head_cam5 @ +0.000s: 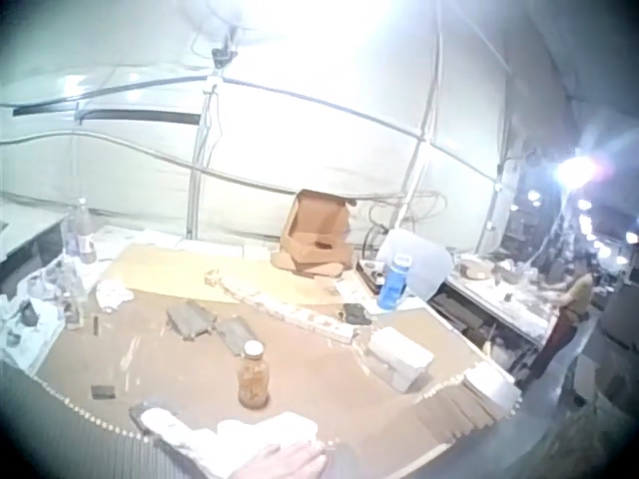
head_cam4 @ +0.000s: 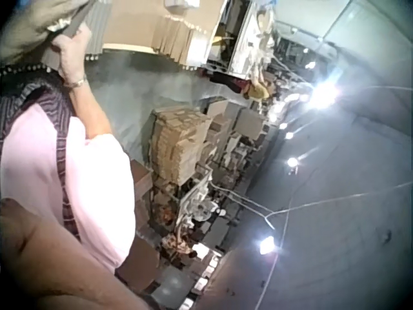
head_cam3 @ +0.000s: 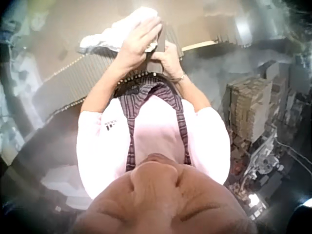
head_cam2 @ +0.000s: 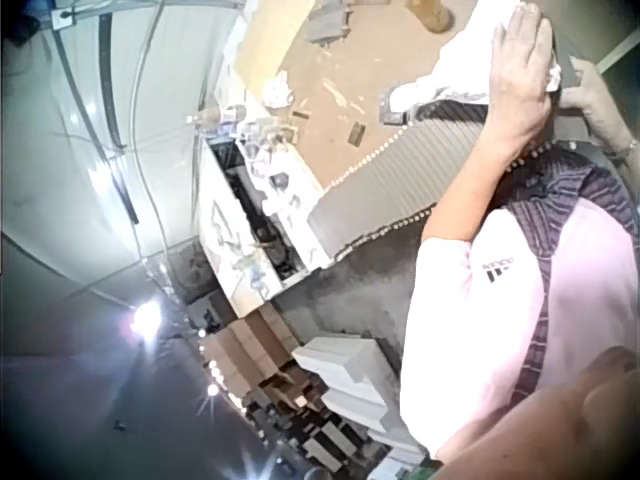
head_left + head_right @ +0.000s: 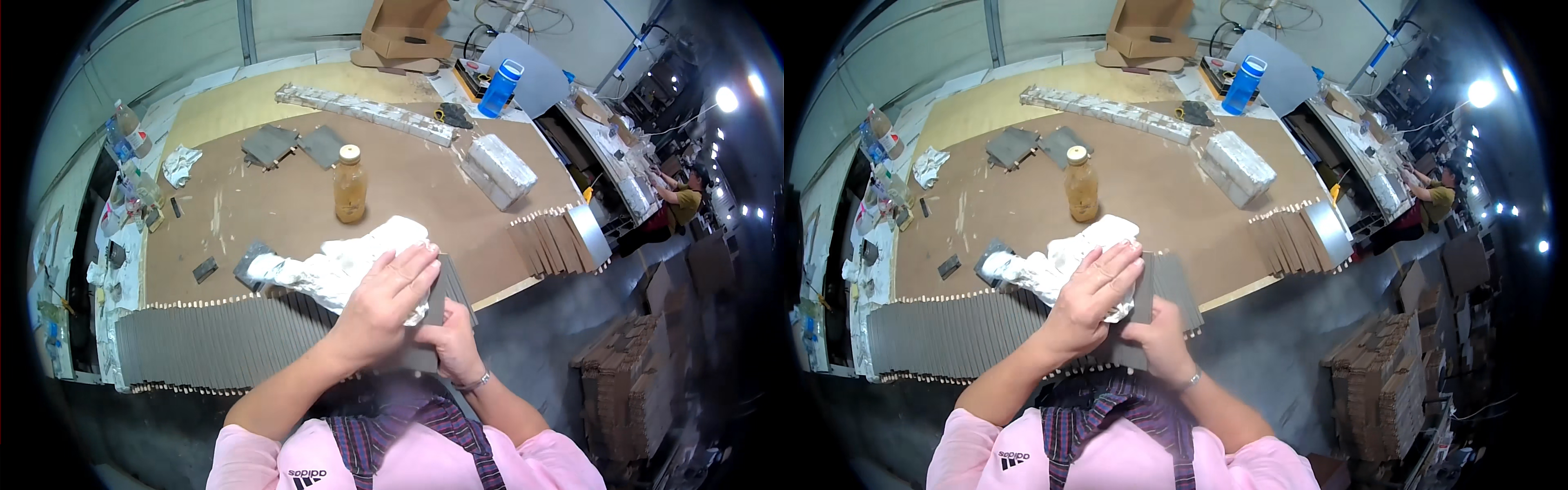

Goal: The person wipes a tile with a cloth, applies liquid from a bottle, and sands the edges and surfaces of the item with a block before placing it into a row.

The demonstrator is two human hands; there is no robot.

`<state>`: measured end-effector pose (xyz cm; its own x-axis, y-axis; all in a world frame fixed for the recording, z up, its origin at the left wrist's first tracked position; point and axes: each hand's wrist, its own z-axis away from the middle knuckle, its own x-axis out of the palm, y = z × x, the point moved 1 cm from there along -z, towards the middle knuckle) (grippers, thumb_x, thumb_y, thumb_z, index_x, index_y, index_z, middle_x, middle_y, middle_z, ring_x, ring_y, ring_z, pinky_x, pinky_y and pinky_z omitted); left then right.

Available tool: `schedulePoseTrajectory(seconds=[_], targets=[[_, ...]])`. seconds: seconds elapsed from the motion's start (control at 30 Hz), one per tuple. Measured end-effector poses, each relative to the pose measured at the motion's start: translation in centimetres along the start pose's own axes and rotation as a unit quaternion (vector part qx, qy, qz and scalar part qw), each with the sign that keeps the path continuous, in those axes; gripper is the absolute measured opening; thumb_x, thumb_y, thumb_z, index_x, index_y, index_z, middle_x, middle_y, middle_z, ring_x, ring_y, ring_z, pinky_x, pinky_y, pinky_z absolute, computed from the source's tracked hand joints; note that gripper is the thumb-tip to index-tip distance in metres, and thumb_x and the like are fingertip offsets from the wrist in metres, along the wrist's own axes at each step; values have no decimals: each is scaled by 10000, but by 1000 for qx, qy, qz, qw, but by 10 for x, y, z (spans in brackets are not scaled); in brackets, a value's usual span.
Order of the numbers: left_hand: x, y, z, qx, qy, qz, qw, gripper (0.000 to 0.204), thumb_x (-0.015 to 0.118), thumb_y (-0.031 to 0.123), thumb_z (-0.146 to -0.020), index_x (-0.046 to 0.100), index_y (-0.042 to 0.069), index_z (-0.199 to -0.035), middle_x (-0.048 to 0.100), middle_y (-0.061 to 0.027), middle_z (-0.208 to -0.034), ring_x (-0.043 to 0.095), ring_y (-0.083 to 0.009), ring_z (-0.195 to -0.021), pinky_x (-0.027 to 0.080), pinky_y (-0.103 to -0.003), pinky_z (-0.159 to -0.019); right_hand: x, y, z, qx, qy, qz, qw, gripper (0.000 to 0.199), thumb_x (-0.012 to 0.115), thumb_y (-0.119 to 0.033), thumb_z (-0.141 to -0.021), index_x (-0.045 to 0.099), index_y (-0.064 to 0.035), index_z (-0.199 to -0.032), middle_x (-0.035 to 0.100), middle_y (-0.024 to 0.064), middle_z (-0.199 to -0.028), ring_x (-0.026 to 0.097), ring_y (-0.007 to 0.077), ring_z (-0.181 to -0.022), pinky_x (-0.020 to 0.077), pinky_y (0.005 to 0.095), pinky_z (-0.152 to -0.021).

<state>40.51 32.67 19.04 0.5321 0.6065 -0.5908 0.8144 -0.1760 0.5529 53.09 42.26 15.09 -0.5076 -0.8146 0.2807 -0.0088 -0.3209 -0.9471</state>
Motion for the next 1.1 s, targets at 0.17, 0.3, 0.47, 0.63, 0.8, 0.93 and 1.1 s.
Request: schedulePoseTrajectory(seconds=[0.17, 0.3, 0.47, 0.63, 0.8, 0.93, 1.1], targets=[[-10, -64, 21, -78, 30, 71, 994, 554, 484, -137, -743, 610, 32, -1256, 580, -193, -1300, 544, -333, -1232, 415, -399, -1045, -14, -14, 16, 38, 19, -65, 997, 398, 631, 5, -715, 593, 50, -1109, 649, 52, -999, 619, 126, -873, 507, 261, -798], [-25, -79, 20, -211, 239, 143, 937, 496, 412, -156, -764, 628, -33, -1194, 651, -180, -1179, 613, -292, -1125, 462, -332, -978, -27, -12, 14, 44, 34, -128, 990, 409, 620, 78, -710, 577, 65, -1116, 668, 117, -986, 671, 192, -859, 549, 310, -798], [-17, 14, -15, -27, 45, 84, 995, 387, 561, -27, -819, 621, 32, -1197, 649, -140, -1178, 591, -277, -1159, 410, -421, -1024, -31, -8, 12, 52, 66, -168, 982, 459, 587, 23, -726, 561, 48, -1183, 649, 98, -1051, 638, 178, -935, 519, 299, -836], [-3, -23, 20, 31, -93, 33, 995, 527, 554, -84, -695, 634, 71, -1193, 622, -135, -1246, 546, -296, -1231, 354, -497, -1082, -36, -19, 20, 59, 46, -224, 972, 503, 518, 79, -710, 520, 66, -1213, 656, 170, -1049, 681, 257, -917, 570, 361, -815], [-25, -55, 21, -285, 139, 224, 922, 408, 414, -99, -814, 654, -26, -1135, 702, -114, -981, 669, -146, -849, 546, -285, -802, -38, -32, 22, 6, 61, -210, 976, 417, 527, 79, -726, 544, 96, -1142, 660, 180, -1026, 687, 261, -876, 570, 373, -822], [-4, 7, 14, 42, -95, 149, 983, 541, 578, -102, -682, 636, 51, -1197, 630, -131, -1218, 594, -312, -1113, 470, -419, -971, -55, -26, 11, -15, 70, -251, 965, 432, 503, 86, -733, 540, 104, -1163, 659, 185, -1063, 681, 271, -938, 568, 389, -841], [-3, -15, 20, 43, -67, 0, 997, 578, 604, -84, -593, 692, 122, -1126, 658, -38, -1218, 554, -292, -1182, 360, -529, -1045, -51, -29, 28, -13, 79, -238, 968, 412, 491, 93, -725, 550, 126, -1131, 658, 202, -1049, 689, 267, -908, 572, 382, -841]])
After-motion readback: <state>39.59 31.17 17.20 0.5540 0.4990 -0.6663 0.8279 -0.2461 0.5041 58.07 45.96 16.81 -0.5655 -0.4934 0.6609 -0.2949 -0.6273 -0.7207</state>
